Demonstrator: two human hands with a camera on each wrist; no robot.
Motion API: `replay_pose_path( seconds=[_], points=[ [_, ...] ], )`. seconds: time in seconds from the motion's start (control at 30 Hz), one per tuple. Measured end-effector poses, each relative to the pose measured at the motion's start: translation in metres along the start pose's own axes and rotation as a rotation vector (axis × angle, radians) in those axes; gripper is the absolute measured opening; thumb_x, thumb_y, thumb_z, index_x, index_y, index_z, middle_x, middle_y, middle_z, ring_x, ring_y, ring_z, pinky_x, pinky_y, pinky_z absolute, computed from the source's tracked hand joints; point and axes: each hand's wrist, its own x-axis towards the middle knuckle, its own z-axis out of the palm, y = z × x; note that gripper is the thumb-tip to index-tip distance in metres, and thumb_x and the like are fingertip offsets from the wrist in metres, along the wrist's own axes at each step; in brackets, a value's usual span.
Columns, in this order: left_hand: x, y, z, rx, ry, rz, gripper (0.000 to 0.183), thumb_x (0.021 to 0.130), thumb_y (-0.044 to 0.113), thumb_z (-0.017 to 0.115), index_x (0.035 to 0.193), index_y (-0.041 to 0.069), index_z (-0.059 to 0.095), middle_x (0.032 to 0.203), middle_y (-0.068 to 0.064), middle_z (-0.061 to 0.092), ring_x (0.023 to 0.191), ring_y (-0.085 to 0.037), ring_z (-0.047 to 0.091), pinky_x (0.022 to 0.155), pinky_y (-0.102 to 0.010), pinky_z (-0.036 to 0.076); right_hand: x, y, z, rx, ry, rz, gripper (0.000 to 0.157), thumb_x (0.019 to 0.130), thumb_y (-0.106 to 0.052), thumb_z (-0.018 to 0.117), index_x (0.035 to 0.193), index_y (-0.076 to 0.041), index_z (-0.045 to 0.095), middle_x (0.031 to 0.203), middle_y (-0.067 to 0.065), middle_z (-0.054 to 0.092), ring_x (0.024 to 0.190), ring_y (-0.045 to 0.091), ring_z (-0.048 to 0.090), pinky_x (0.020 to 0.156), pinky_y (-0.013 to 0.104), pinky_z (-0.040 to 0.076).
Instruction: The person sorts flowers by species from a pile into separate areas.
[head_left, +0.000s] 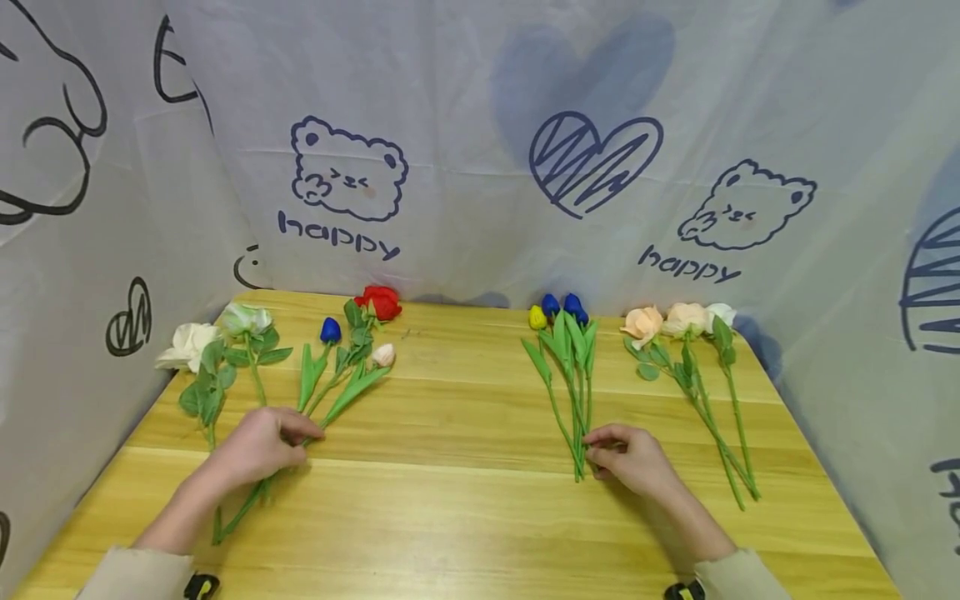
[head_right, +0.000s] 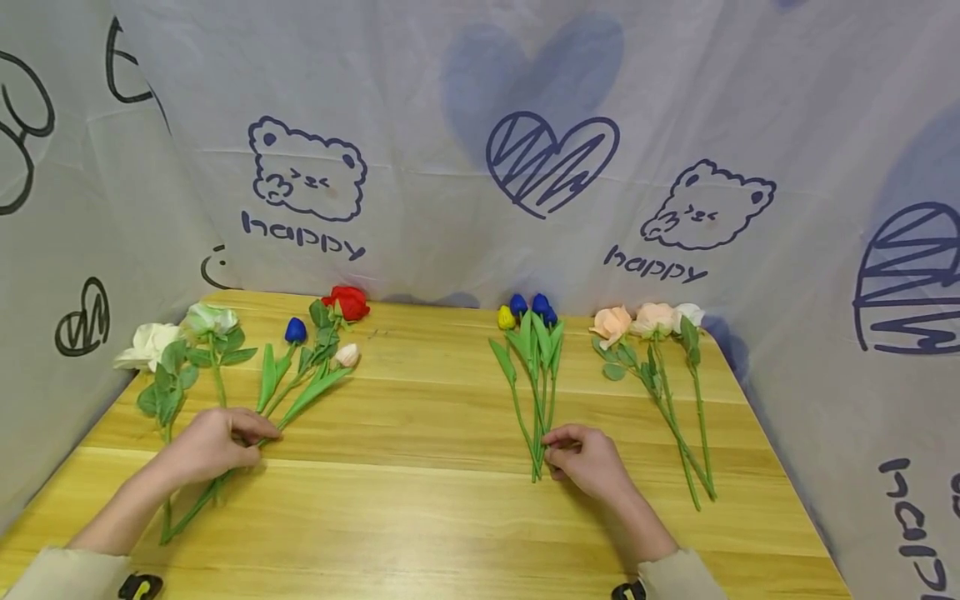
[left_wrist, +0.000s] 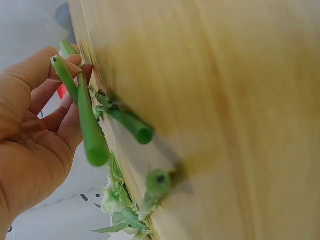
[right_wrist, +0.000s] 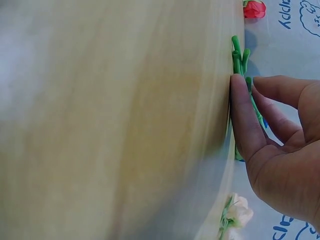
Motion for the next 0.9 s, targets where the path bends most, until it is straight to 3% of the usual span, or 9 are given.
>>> replay_pose_path(
  seconds=[0.23, 0.4, 0.73, 0.9],
  points=[
    [-0.001, -0.002, 0.001, -0.039, 0.002, -0.015, 0.035, 0.081, -0.002, 0.076, 0.115, 0.003, 0.079, 0.101, -0.006, 0.073, 0.084, -0.019, 0.057, 0.061, -0.027, 0.048, -0.003, 0.0, 0.001, 0.004, -0.008, -0.005, 0.025, 0.098, -0.005, 0.07, 0.12, 0.006, 0.07, 0.105, 0.016, 0.072, 0.085, 0.023, 0.07, 0.071, 0.034, 0.063],
    [-0.002, 0.0, 0.003, -0.054, 0.031, -0.015, 0.035, 0.082, -0.001, 0.075, 0.116, 0.005, 0.079, 0.107, -0.008, 0.075, 0.09, -0.019, 0.061, 0.067, -0.027, 0.053, -0.007, -0.001, 0.0, -0.017, -0.005, -0.018, 0.028, 0.097, -0.009, 0.072, 0.122, 0.003, 0.071, 0.109, 0.014, 0.073, 0.09, 0.023, 0.071, 0.071, 0.035, 0.063],
    [-0.001, 0.018, 0.006, -0.144, 0.16, -0.001, 0.039, 0.09, 0.001, 0.069, 0.129, 0.005, 0.074, 0.133, -0.019, 0.067, 0.115, -0.035, 0.065, 0.073, -0.028, 0.058, -0.014, -0.008, -0.004, -0.03, 0.052, -0.045, 0.036, 0.1, -0.017, 0.07, 0.132, -0.002, 0.067, 0.122, 0.018, 0.071, 0.097, 0.026, 0.072, 0.076, 0.037, 0.062],
    [0.009, 0.031, 0.012, -0.215, 0.239, 0.003, 0.037, 0.093, 0.002, 0.07, 0.129, 0.007, 0.074, 0.131, -0.015, 0.07, 0.114, -0.029, 0.065, 0.081, -0.026, 0.058, -0.019, -0.019, 0.001, 0.037, 0.13, -0.113, 0.037, 0.102, -0.021, 0.069, 0.135, -0.007, 0.067, 0.129, 0.018, 0.068, 0.105, 0.028, 0.071, 0.081, 0.037, 0.062]
  ],
)
